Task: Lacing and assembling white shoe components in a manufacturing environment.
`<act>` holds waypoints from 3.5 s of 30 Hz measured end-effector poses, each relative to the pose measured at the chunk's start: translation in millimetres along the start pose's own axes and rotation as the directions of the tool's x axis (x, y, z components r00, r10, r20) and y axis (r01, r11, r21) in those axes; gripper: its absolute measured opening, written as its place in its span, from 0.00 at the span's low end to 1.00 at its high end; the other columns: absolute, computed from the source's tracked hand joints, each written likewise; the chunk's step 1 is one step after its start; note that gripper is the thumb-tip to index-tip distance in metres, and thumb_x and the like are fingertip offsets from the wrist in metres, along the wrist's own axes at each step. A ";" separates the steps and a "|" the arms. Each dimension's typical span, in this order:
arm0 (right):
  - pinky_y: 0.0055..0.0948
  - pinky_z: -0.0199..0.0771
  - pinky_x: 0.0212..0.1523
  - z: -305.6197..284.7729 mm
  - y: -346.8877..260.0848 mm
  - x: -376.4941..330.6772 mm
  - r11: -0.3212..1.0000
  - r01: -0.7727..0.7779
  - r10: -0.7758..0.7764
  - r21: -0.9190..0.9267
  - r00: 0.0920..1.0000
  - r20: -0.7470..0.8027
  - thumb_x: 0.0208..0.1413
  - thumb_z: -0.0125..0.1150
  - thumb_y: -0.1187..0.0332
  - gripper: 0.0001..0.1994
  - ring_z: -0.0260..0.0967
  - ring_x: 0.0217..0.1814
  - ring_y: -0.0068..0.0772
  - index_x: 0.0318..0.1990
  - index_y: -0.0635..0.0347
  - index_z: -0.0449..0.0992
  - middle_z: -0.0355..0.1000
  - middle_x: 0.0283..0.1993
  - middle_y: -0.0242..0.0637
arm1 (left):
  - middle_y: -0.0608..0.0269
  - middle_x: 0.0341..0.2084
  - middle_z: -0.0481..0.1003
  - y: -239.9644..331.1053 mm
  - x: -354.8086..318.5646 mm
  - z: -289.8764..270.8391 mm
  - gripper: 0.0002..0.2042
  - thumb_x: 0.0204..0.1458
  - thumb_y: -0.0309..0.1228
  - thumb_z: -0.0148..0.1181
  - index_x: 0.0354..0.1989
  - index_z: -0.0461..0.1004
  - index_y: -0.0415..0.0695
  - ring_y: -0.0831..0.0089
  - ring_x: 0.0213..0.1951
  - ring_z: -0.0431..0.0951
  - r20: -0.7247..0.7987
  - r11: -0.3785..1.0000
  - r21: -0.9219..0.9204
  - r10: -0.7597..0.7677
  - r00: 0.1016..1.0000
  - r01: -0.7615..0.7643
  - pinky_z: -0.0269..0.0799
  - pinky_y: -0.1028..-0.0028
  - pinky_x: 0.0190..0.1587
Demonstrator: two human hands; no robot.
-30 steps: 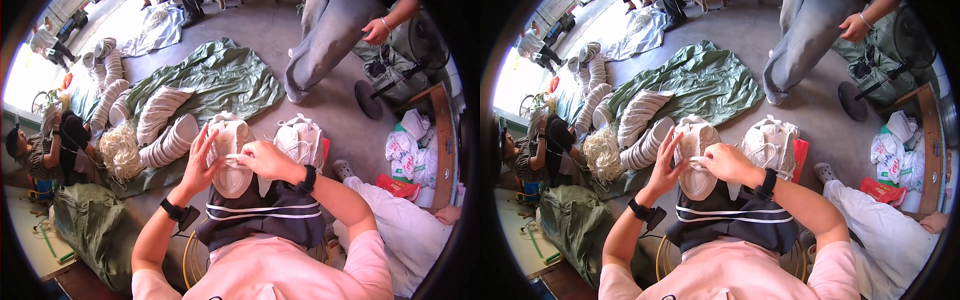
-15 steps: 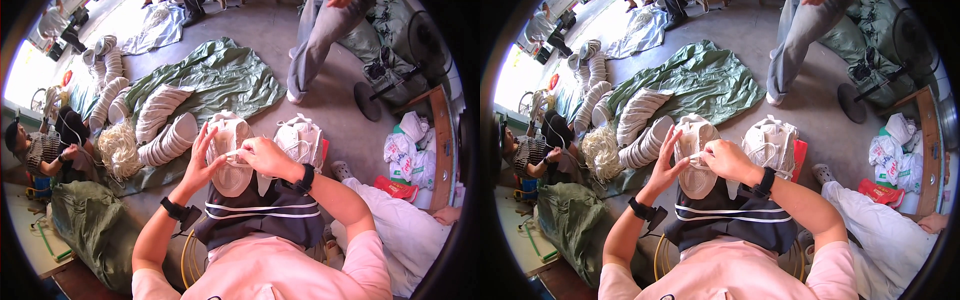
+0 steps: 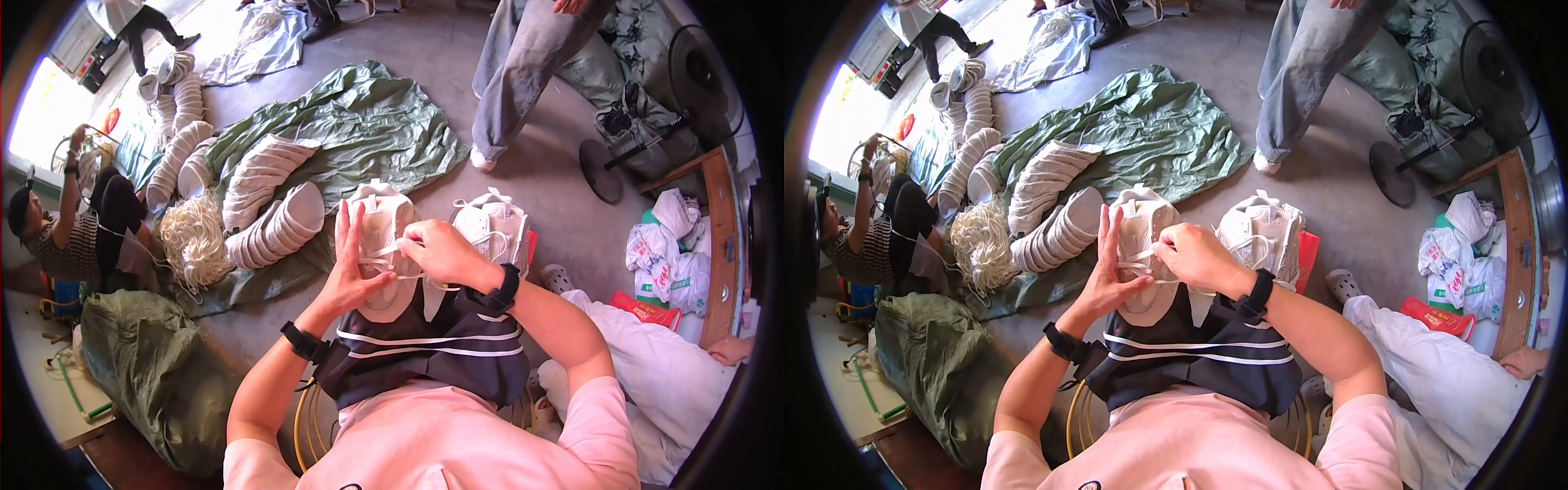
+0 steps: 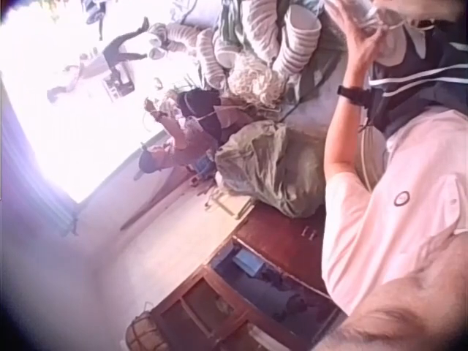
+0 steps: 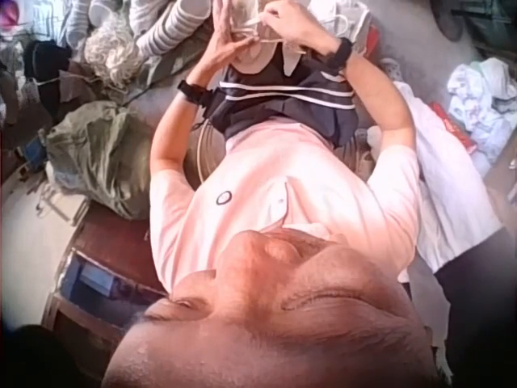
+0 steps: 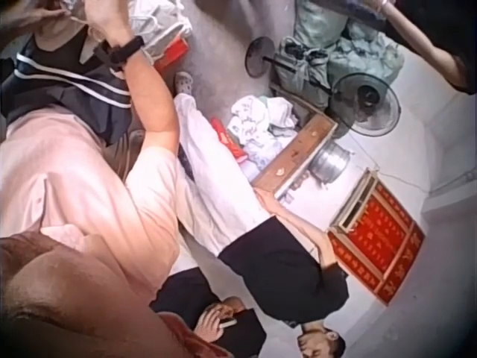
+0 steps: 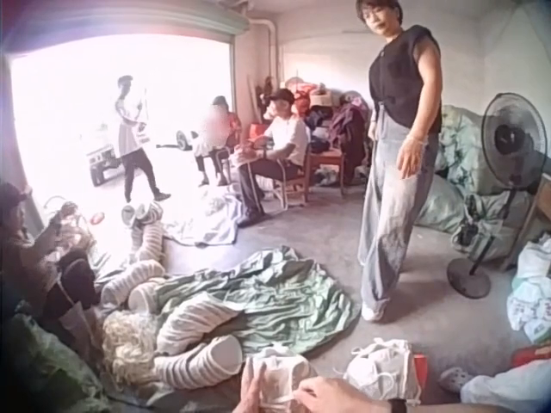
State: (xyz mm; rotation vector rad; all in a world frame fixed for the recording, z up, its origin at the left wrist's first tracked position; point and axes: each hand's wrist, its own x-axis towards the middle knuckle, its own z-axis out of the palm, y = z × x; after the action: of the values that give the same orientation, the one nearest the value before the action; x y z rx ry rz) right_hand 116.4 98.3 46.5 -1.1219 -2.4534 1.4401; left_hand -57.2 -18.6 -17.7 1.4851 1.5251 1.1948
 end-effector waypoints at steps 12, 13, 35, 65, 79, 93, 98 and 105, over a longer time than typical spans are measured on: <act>0.35 0.67 0.28 3.7 11.4 10.4 0.993 0.019 -0.022 0.116 0.999 0.028 0.57 0.55 0.63 0.14 0.70 0.23 0.34 0.26 0.65 0.77 0.71 0.20 0.44 | 0.48 0.73 0.24 -5.2 2.0 5.3 0.59 0.36 0.44 0.76 0.75 0.39 0.53 0.54 0.74 0.29 -0.019 1.000 -0.007 0.013 1.000 -0.013 0.36 0.56 0.72; 0.35 0.67 0.28 1.9 14.6 12.6 0.993 0.017 -0.021 0.115 0.999 0.028 0.57 0.55 0.63 0.14 0.70 0.23 0.34 0.26 0.65 0.77 0.71 0.20 0.44 | 0.48 0.73 0.24 -6.7 1.7 6.1 0.58 0.36 0.42 0.75 0.75 0.40 0.53 0.54 0.74 0.30 -0.025 1.000 -0.004 0.019 1.000 -0.019 0.36 0.56 0.72; 0.24 0.55 0.25 -8.2 30.7 16.4 0.968 -0.080 0.070 0.236 0.996 0.054 0.61 0.53 0.65 0.14 0.55 0.24 0.14 0.26 0.64 0.75 0.64 0.20 0.23 | 0.48 0.73 0.25 -25.9 4.1 16.5 0.36 0.52 0.21 0.48 0.73 0.47 0.47 0.53 0.74 0.27 -0.042 0.994 -0.058 0.088 0.995 -0.090 0.30 0.57 0.72; 0.21 0.71 0.32 -27.2 -68.0 -80.9 0.923 -0.129 0.002 0.362 0.943 0.332 0.67 0.46 0.69 0.13 0.68 0.28 0.16 0.43 0.67 0.78 0.74 0.27 0.30 | 0.45 0.73 0.37 56.6 -22.1 14.8 0.31 0.55 0.30 0.58 0.69 0.58 0.47 0.50 0.74 0.38 -0.211 1.000 -0.003 0.000 0.978 0.000 0.39 0.59 0.72; 0.44 0.76 0.31 15.0 -16.2 -61.6 0.840 0.086 -0.173 -0.535 0.978 -0.115 0.55 0.62 0.65 0.12 0.75 0.31 0.50 0.39 0.62 0.68 0.72 0.30 0.44 | 0.48 0.59 0.66 39.9 -56.5 -18.4 0.20 0.67 0.42 0.43 0.47 0.77 0.39 0.56 0.59 0.70 -0.275 0.974 -0.222 -0.031 0.961 -0.032 0.64 0.61 0.60; 0.49 0.71 0.37 23.4 -14.2 -56.1 0.929 0.113 -0.170 -0.353 0.976 -0.137 0.55 0.62 0.65 0.11 0.72 0.35 0.56 0.36 0.61 0.68 0.73 0.29 0.49 | 0.45 0.58 0.67 24.5 -55.3 -27.2 0.24 0.65 0.49 0.43 0.46 0.73 0.39 0.56 0.58 0.70 -0.244 0.971 -0.230 0.003 0.970 -0.061 0.64 0.60 0.59; 0.49 0.71 0.37 27.4 -6.4 -54.7 0.939 0.084 -0.112 -0.333 0.991 -0.069 0.55 0.63 0.63 0.12 0.73 0.34 0.57 0.37 0.61 0.70 0.73 0.27 0.49 | 0.45 0.58 0.67 21.6 -51.8 -23.6 0.24 0.65 0.49 0.43 0.47 0.73 0.38 0.56 0.58 0.69 -0.245 0.975 -0.210 0.024 0.969 -0.078 0.64 0.60 0.60; 0.42 0.71 0.34 16.7 -36.7 -41.1 0.986 0.062 -0.061 -0.156 0.998 0.009 0.57 0.61 0.61 0.14 0.73 0.30 0.51 0.30 0.65 0.77 0.73 0.26 0.49 | 0.46 0.60 0.65 17.0 -53.4 -24.1 0.31 0.63 0.58 0.39 0.44 0.75 0.39 0.55 0.59 0.67 -0.211 0.995 -0.091 0.020 0.977 -0.040 0.61 0.58 0.61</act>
State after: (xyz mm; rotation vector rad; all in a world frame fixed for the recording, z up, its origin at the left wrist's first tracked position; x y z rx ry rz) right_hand 119.2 49.9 77.5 -1.0598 -2.6178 1.2534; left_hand -67.5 -76.1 -0.2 1.3586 1.5630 1.4611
